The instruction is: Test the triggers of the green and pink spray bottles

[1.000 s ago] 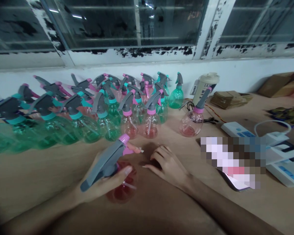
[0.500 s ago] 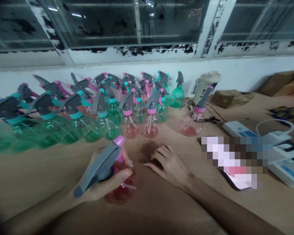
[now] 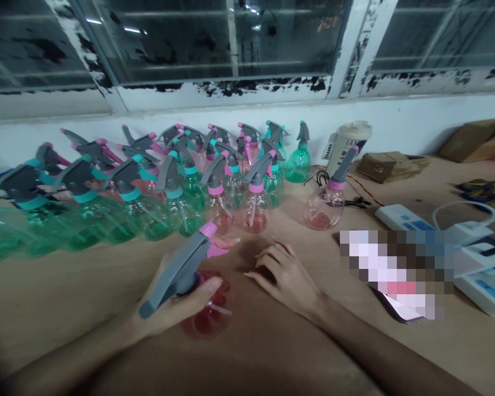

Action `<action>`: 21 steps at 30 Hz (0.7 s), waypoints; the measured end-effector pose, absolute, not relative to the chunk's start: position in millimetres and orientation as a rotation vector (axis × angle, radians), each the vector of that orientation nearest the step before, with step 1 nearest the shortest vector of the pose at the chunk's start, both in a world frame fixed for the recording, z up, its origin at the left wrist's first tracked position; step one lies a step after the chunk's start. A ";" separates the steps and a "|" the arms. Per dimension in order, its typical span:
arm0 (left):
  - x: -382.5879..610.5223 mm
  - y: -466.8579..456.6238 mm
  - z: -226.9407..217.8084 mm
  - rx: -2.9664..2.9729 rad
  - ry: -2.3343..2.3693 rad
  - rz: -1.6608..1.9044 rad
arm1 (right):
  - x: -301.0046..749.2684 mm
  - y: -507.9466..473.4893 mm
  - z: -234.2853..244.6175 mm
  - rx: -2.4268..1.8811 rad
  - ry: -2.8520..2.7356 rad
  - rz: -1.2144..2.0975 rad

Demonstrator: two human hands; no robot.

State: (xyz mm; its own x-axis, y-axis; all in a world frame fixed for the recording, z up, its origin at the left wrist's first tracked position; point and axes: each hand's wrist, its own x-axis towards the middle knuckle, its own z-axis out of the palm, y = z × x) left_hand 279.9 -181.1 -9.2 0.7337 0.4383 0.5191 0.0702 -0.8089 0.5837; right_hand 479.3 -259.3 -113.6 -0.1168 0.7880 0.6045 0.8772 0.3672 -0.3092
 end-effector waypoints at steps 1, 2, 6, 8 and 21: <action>279.8 -181.3 -8.7 2.381 0.375 0.913 | 479.4 -259.2 -113.6 -1.444 -1.916 -0.159; 279.7 -181.6 -8.1 2.369 0.370 0.922 | 479.5 -259.1 -113.6 -1.447 -1.911 -0.158; 279.8 -182.0 -6.5 2.348 0.375 0.905 | 480.4 -259.2 -112.7 -1.467 -1.896 -0.137; 280.5 -181.7 -6.5 2.345 0.369 0.913 | 480.9 -259.3 -112.4 -1.469 -1.891 -0.136; 279.9 -185.2 3.4 2.396 0.458 0.848 | 480.5 -259.9 -110.3 -1.460 -1.896 -0.142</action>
State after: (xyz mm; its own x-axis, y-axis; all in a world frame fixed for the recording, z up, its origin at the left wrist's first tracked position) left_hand 279.9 -185.2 3.4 0.7426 0.4784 0.4686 0.1302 -0.7896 0.5997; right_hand 480.5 -259.9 -110.3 -0.0918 0.7959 0.5984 0.8763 0.3500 -0.3311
